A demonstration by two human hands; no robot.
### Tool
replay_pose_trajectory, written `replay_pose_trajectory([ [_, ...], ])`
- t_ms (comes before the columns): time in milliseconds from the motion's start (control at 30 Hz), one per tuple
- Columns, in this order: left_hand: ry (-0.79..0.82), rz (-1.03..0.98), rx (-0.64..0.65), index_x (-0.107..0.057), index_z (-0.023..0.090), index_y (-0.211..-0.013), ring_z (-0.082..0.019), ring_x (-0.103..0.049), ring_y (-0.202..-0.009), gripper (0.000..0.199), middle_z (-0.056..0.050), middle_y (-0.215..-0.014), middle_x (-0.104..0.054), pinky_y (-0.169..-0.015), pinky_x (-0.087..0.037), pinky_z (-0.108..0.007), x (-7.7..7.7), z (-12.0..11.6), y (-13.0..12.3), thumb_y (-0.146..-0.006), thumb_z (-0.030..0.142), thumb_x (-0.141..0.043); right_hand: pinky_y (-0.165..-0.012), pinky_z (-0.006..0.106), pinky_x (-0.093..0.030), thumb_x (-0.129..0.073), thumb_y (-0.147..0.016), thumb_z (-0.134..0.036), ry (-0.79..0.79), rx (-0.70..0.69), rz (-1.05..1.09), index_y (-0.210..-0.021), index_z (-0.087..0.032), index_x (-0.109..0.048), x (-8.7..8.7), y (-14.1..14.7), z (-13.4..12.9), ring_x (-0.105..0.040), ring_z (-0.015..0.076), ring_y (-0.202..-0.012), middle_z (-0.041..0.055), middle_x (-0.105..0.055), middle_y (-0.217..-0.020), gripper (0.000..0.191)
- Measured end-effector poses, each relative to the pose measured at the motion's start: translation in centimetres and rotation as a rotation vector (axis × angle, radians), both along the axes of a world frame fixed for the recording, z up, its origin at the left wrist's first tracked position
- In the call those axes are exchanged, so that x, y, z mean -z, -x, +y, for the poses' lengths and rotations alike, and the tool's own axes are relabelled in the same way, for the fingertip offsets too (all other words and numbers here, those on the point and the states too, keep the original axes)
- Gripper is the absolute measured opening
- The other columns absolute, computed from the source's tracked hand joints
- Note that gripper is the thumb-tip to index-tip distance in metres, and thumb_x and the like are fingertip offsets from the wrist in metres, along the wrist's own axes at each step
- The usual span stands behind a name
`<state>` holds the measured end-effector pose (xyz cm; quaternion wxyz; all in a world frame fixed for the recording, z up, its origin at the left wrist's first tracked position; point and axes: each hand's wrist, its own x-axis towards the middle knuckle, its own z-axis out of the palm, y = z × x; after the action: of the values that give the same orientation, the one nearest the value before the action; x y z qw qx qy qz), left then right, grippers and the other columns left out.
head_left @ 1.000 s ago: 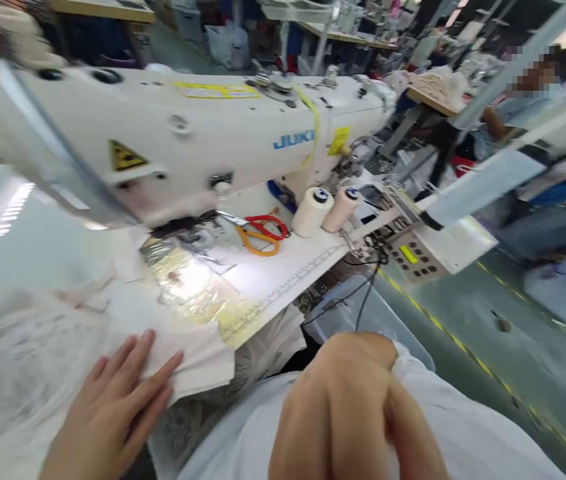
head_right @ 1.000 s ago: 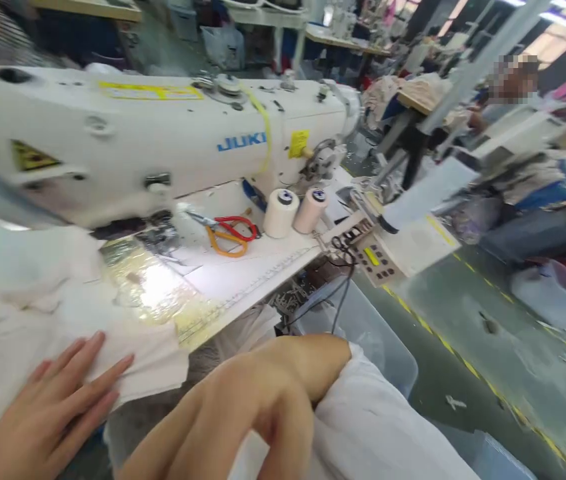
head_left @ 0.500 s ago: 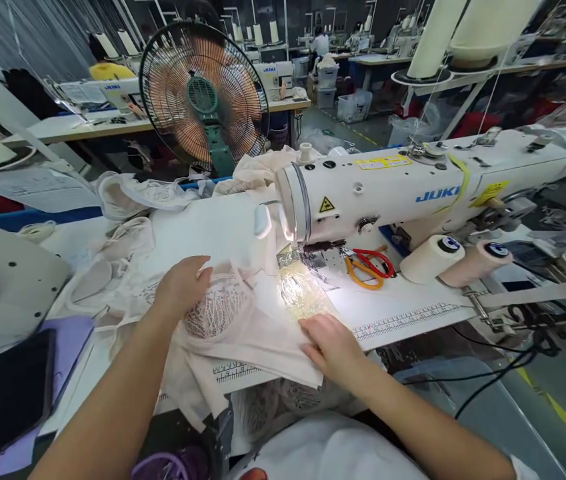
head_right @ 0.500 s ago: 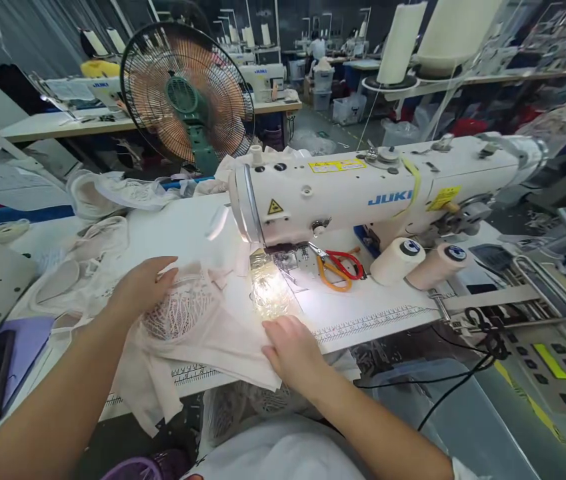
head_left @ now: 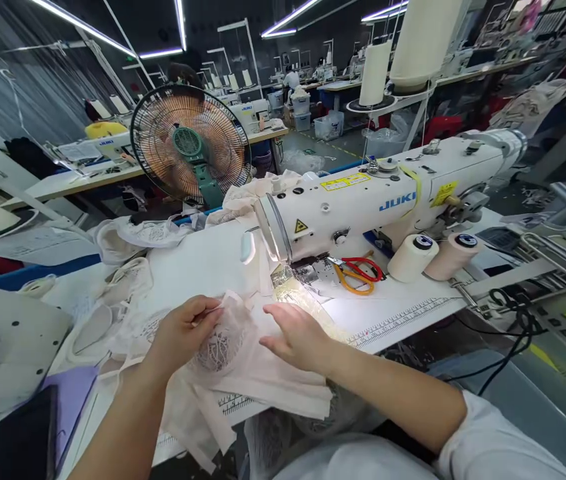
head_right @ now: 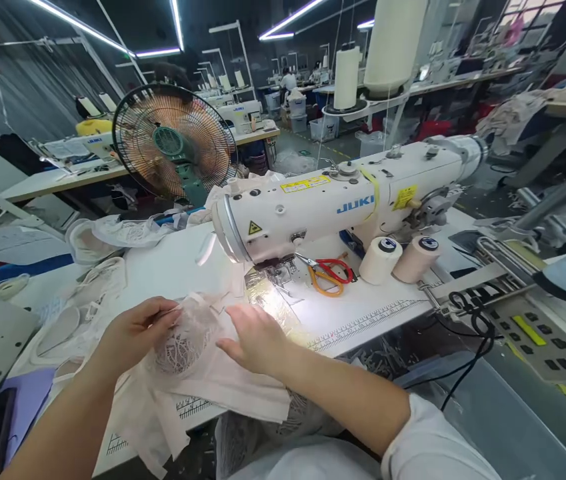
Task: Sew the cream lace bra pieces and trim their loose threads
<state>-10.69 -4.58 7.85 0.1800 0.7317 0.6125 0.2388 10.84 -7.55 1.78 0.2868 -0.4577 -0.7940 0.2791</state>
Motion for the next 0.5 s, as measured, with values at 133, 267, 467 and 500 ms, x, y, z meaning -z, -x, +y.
replay_pose_trajectory([
  [133,-0.022,-0.006,0.066,-0.061,0.021,-0.075,-0.017,-0.058,-0.063,0.031,-0.002,-0.068,-0.063,-0.056,-0.048,-0.025,-0.5,-0.8,-0.3,-0.074,0.05,-0.048,-0.075,0.033,-0.045,-0.06,-0.077,-0.027,0.103,-0.073,-0.04,-0.101,-0.015,-0.055,0.3,2.5,1.1,-0.057,0.0229,-0.09,0.0093,-0.062,-0.097,0.028],
  [267,-0.046,0.138,0.094,-0.06,0.02,-0.092,-0.023,-0.062,-0.085,0.036,-0.008,-0.094,-0.066,-0.073,-0.05,-0.032,0.3,-0.4,1.2,-0.075,0.049,-0.047,-0.063,0.026,-0.042,-0.061,-0.073,-0.02,0.122,-0.066,-0.044,-0.077,-0.018,-0.056,1.8,2.9,1.3,-0.055,0.0164,-0.071,0.0017,-0.059,-0.076,0.007],
  [467,0.048,0.342,0.086,-0.058,0.017,-0.102,-0.029,-0.061,-0.096,0.04,-0.012,-0.101,-0.067,-0.083,-0.047,-0.042,3.6,-0.3,1.4,-0.07,0.04,-0.053,-0.061,0.023,-0.041,-0.061,-0.073,-0.015,0.098,-0.07,-0.022,-0.07,-0.018,-0.053,2.3,1.9,0.5,-0.053,0.0136,-0.068,0.0004,-0.056,-0.074,0.009],
  [500,0.063,0.331,0.092,-0.06,0.019,-0.094,-0.027,-0.063,-0.09,0.03,-0.009,-0.093,-0.069,-0.081,-0.048,-0.04,3.7,-0.8,1.0,-0.071,0.037,-0.051,-0.061,0.023,-0.042,-0.061,-0.072,-0.014,0.094,-0.086,-0.016,-0.071,-0.018,-0.054,2.3,1.5,0.2,-0.054,0.0133,-0.069,0.0006,-0.057,-0.075,0.008],
])
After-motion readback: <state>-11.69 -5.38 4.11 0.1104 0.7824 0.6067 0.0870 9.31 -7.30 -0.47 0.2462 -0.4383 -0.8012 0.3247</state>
